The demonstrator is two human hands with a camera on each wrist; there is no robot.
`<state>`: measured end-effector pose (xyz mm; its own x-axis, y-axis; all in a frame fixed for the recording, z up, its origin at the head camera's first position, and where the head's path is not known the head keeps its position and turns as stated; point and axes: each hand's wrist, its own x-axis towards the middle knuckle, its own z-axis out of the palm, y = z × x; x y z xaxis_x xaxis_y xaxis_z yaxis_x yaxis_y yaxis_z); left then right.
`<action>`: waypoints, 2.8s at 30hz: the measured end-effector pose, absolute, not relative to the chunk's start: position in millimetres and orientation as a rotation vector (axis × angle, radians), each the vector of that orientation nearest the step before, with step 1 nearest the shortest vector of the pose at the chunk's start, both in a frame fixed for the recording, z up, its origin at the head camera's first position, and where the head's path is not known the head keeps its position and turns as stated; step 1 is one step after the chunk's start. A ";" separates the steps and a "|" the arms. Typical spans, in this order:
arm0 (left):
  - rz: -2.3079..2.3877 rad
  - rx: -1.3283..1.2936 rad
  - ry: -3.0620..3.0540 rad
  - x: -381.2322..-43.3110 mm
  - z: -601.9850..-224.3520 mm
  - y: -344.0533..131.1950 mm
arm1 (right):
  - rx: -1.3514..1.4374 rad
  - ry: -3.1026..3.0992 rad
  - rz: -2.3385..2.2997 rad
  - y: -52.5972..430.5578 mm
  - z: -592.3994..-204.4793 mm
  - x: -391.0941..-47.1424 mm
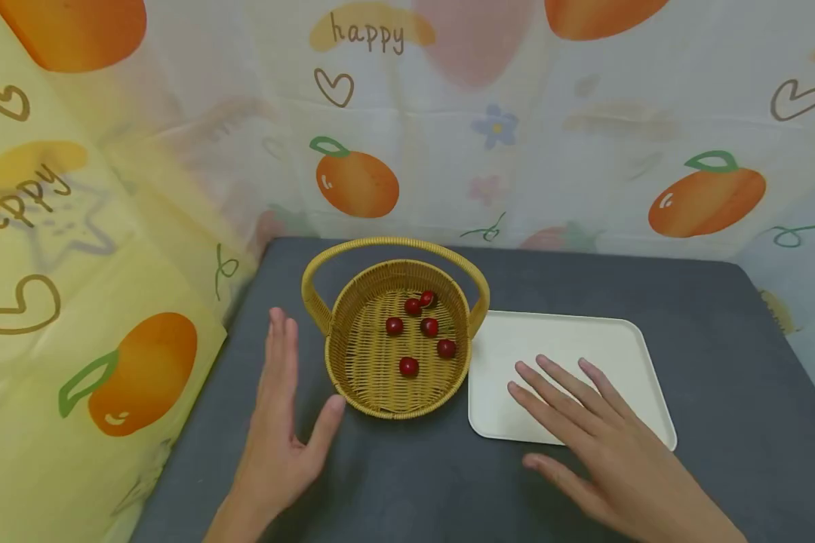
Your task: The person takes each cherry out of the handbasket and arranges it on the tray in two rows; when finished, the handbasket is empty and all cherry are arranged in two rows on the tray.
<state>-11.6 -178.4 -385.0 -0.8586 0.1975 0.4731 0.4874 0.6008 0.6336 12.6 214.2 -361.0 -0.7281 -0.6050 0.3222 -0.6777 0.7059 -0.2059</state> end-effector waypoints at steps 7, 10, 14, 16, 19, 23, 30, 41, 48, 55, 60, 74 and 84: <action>-1.824 -0.027 -2.444 -45.6 -400.2 -200.3 | 0.770 -2.630 0.694 179.4 -364.4 -6.9; -2.272 0.165 -2.324 -65.1 -405.8 -208.0 | 0.738 -2.688 0.709 159.7 -366.1 -21.2; -2.614 0.329 -2.182 -90.3 -413.7 -212.8 | 0.719 -2.766 0.730 135.5 -369.1 -41.8; -2.640 0.348 -2.225 -99.8 -418.7 -213.0 | 0.712 -2.794 0.743 124.9 -371.4 -51.3; -2.593 0.270 -2.374 -107.8 -426.9 -210.1 | 0.706 -2.840 0.751 109.5 -376.6 -64.0; -2.547 0.098 -2.484 -107.4 -435.2 -202.8 | 0.732 -2.903 0.737 89.6 -384.9 -77.9; -2.560 0.074 -2.465 -101.9 -436.0 -197.1 | 0.799 -2.957 0.679 63.0 -402.4 -91.8; -2.619 0.096 -2.398 -107.5 -436.7 -188.0 | 0.739 -3.060 0.587 49.6 -426.6 -99.3; -2.606 0.133 -2.421 -104.7 -436.4 -191.2 | 0.731 -3.043 0.588 40.1 -433.8 -100.9; -2.624 0.141 -2.407 -103.2 -436.8 -191.1 | 0.727 -3.026 0.552 37.9 -436.0 -101.3; -2.623 0.133 -2.401 -105.0 -437.1 -190.1 | 0.744 -3.035 0.581 38.9 -424.8 -98.5; -2.597 0.105 -2.445 -100.0 -439.3 -193.8 | 0.561 -2.980 0.935 120.6 -340.1 -43.6; -2.600 0.070 -2.417 -106.1 -444.9 -189.0 | 0.234 -2.947 0.728 190.1 -363.9 -61.7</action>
<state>-106.1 -189.0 -444.9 -0.9167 0.2655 -0.2986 -0.3171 -0.0287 0.9480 -61.7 190.1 -363.9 -0.9836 -0.1252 0.1302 -0.1714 0.8743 -0.4542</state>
